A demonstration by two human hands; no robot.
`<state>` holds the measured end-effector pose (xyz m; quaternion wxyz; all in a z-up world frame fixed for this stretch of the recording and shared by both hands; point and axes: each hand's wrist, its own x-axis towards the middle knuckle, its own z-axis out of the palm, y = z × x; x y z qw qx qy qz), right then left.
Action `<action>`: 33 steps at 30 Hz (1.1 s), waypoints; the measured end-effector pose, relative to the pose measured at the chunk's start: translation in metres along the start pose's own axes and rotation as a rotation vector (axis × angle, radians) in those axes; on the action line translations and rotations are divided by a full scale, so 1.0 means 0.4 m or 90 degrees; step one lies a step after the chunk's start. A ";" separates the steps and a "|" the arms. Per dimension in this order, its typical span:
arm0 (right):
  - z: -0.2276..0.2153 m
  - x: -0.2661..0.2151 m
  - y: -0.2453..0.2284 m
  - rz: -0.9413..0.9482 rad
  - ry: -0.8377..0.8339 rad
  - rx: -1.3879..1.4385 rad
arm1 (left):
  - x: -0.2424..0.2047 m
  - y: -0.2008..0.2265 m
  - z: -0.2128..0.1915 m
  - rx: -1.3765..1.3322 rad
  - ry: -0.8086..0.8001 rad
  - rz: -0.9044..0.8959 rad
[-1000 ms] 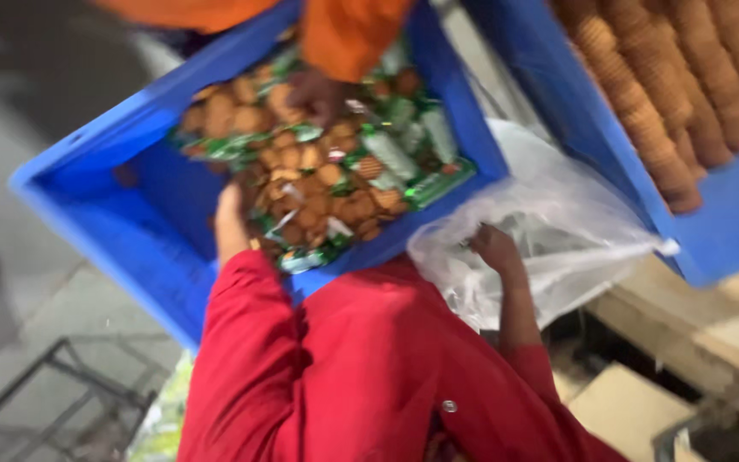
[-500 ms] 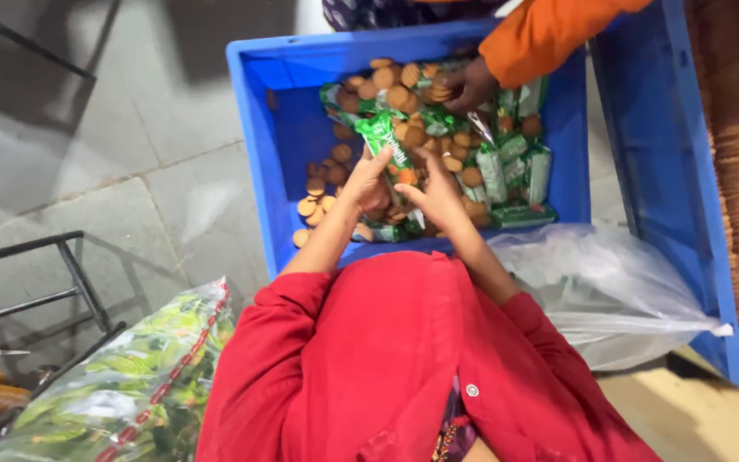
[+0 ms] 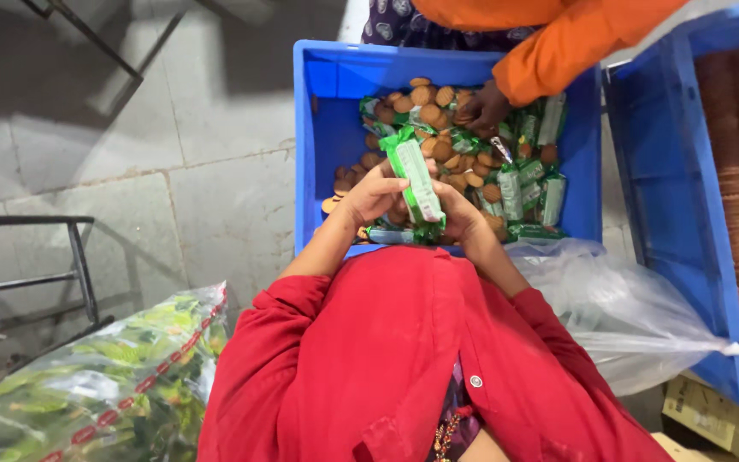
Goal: The person repeatedly picks stacks of round cookies from a blue crate, places them into green foil wrappers, and returns the wrapped units to the same crate. The hands work continuously, handling cookies and wrappers one at a time.
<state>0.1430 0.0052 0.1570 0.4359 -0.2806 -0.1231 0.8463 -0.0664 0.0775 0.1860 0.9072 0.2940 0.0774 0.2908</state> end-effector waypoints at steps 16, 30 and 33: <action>0.300 -0.087 -0.070 -0.633 0.355 -1.025 | 0.023 -0.104 -0.024 0.371 0.116 0.036; 0.221 -0.095 -0.058 -0.255 0.391 -1.440 | 0.014 -0.076 0.056 0.879 0.208 0.165; 0.210 -0.110 -0.067 -0.191 0.347 -1.414 | 0.009 -0.063 0.071 0.901 0.172 0.214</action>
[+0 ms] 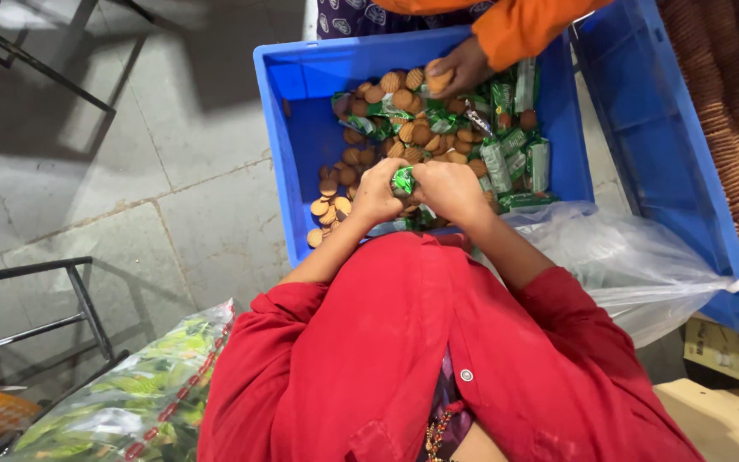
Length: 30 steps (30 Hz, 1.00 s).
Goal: The person repeatedly picks stacks of round cookies from a blue crate, places them into green foil wrappers, and returns the wrapped units to the same crate. The hands work continuously, handling cookies and wrappers one at a time.
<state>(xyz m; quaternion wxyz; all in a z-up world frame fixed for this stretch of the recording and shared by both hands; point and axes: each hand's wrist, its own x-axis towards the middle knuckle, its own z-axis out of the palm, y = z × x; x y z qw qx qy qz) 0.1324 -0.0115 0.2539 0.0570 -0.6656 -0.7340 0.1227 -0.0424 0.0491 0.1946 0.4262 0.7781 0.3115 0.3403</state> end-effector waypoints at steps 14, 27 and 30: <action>0.058 -0.102 -0.078 -0.380 0.280 0.366 | -0.032 -0.325 -0.010 -0.815 0.205 -0.412; 0.023 0.055 -0.048 0.003 0.187 0.344 | -0.014 -0.251 -0.005 -0.882 0.138 -0.281; 0.030 0.057 -0.086 -0.022 0.250 0.403 | -0.029 -0.203 0.012 -0.911 0.085 -0.278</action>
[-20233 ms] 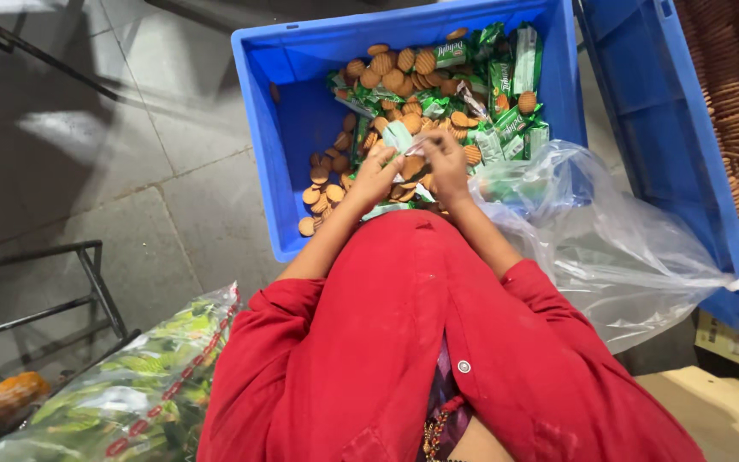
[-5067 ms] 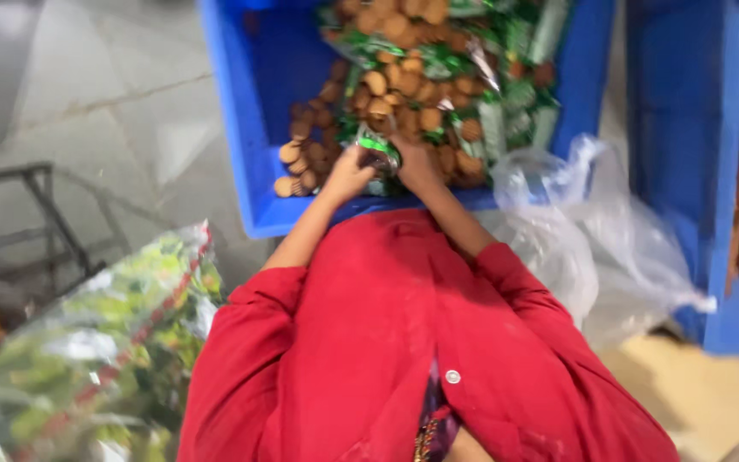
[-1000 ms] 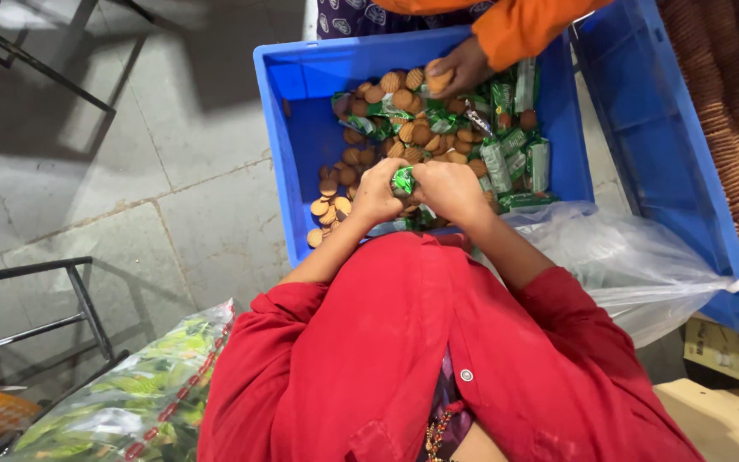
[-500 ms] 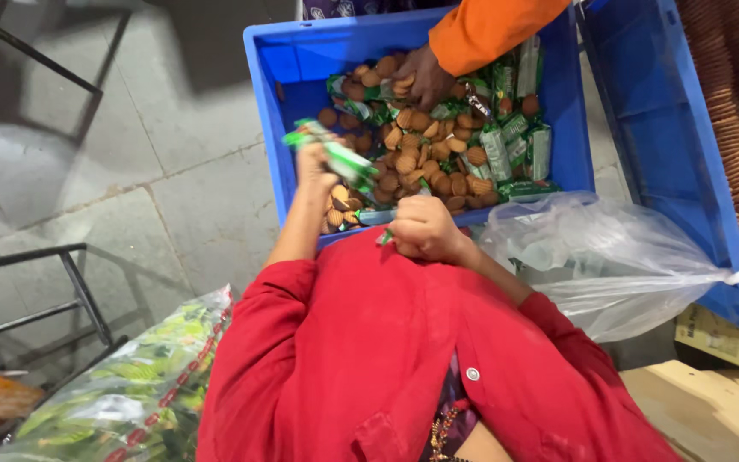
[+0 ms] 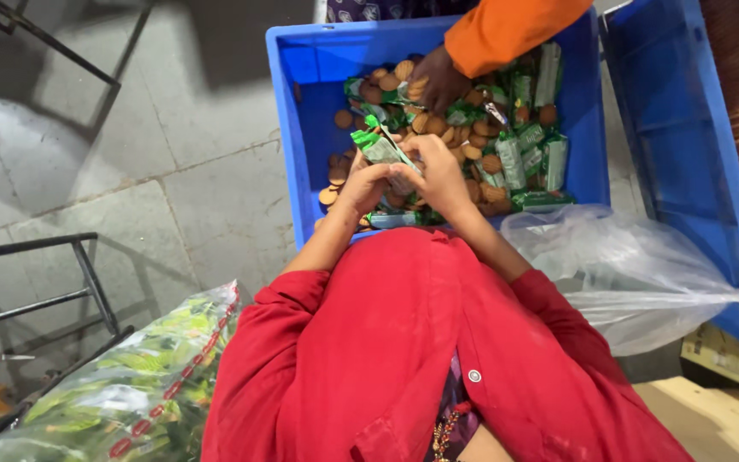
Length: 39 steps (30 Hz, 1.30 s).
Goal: The person repeatedly picks stacks of round cookies from a blue crate, places them into green foil wrappers, and returns the wrapped units to the same crate. The hands work continuously, handling cookies and wrappers one at a time.
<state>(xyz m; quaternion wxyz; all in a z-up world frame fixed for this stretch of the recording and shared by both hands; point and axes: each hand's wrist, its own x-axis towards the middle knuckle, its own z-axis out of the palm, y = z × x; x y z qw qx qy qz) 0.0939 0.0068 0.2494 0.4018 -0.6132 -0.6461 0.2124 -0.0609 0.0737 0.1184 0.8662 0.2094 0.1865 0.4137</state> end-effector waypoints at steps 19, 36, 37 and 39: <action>0.066 -0.025 0.100 0.183 0.011 0.187 | 0.063 -0.107 -0.012 0.162 0.181 0.112; 0.044 -0.004 0.079 0.079 -0.009 -0.005 | 0.022 -0.097 0.042 0.245 0.133 0.086; 0.044 -0.007 0.078 0.051 0.005 -0.003 | 0.018 -0.095 0.044 0.255 0.139 0.078; 0.050 -0.013 0.081 0.014 0.034 -0.015 | 0.018 -0.091 0.049 0.273 0.154 0.078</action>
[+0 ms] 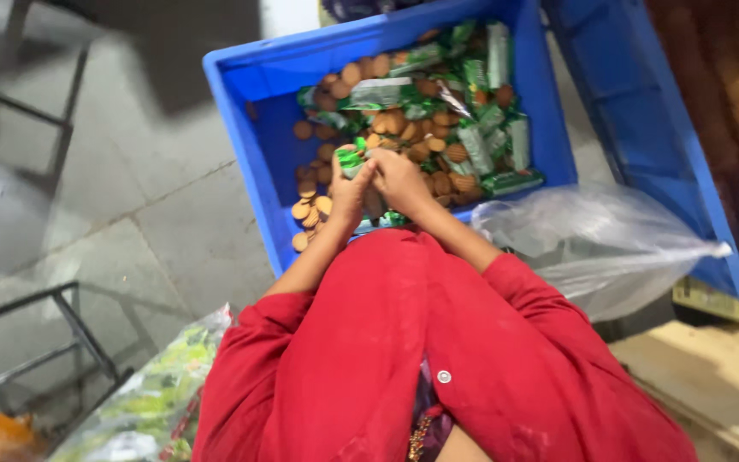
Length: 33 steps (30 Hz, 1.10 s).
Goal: The person repeatedly picks stacks of round cookies from a blue crate, places them into green foil wrappers, and returns the wrapped units to the same crate. The hands work continuously, handling cookies and wrappers one at a time.
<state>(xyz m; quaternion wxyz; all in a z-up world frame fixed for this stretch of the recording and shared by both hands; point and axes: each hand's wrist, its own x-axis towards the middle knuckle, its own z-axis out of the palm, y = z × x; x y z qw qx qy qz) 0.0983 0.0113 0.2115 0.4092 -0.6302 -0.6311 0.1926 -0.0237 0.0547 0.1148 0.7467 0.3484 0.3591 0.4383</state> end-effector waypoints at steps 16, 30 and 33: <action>0.135 -0.078 0.277 0.389 -0.053 0.292 | 0.062 -0.052 -0.038 -0.081 0.077 -0.023; 0.091 -0.052 0.049 0.084 -0.011 -0.033 | 0.060 -0.057 0.006 0.057 0.182 0.050; 0.105 -0.065 0.087 0.089 0.025 -0.035 | 0.069 -0.073 -0.010 0.109 0.188 0.104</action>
